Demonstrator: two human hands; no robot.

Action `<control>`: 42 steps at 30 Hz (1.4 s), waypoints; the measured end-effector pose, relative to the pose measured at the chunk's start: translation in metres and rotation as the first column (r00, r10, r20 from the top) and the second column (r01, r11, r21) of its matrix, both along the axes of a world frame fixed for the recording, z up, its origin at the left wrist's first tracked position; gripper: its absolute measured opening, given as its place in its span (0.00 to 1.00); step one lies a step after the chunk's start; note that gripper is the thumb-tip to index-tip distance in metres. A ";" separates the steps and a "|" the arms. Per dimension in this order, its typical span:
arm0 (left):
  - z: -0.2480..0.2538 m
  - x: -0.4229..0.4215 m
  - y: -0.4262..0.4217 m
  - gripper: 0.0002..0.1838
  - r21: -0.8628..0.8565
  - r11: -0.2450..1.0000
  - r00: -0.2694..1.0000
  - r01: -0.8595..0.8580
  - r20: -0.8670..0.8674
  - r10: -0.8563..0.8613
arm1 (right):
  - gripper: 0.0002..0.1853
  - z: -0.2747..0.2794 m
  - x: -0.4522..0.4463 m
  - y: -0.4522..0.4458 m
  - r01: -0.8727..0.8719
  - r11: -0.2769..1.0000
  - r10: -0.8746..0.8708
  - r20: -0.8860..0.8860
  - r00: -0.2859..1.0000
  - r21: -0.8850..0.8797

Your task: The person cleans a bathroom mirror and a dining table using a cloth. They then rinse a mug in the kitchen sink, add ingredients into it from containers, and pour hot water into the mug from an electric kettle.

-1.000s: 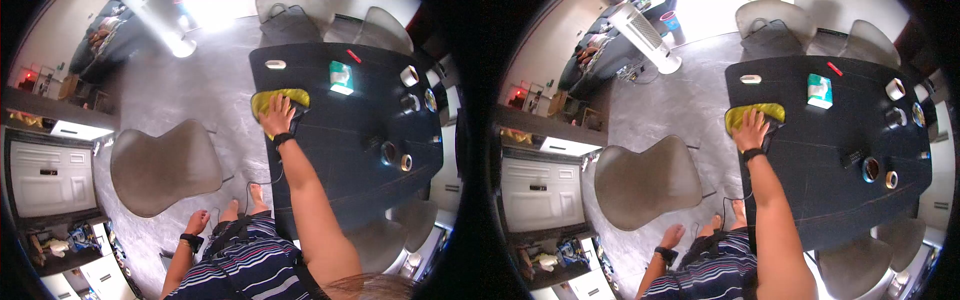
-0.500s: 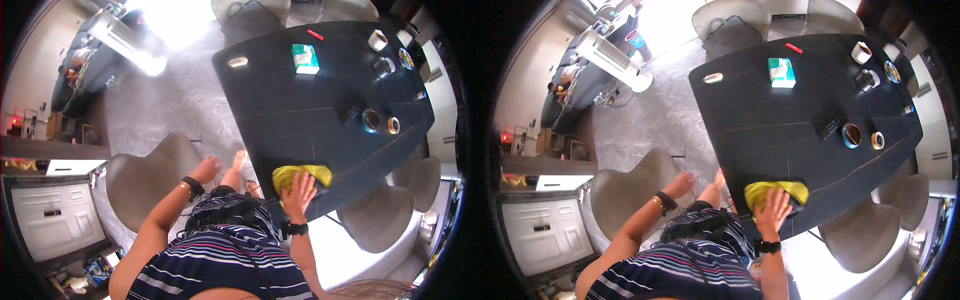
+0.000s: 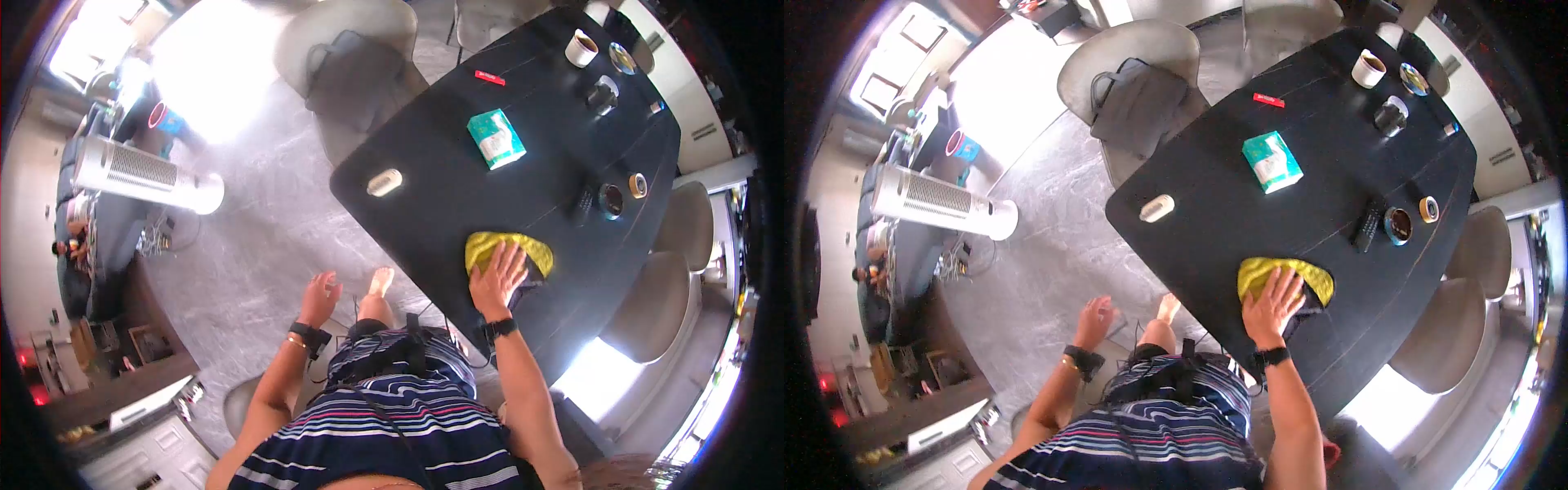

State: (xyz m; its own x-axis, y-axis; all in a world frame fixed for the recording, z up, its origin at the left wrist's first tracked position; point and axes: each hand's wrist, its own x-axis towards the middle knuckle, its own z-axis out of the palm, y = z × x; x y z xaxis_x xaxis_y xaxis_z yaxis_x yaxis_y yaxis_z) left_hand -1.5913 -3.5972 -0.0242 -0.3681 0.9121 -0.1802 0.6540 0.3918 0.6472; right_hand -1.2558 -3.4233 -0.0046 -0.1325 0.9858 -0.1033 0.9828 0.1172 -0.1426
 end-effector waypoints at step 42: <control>0.105 0.104 0.314 0.23 0.220 0.735 0.765 0.641 -0.100 -0.637 | 0.40 0.009 -0.023 0.069 0.067 0.990 -0.045 -0.176 0.983 0.126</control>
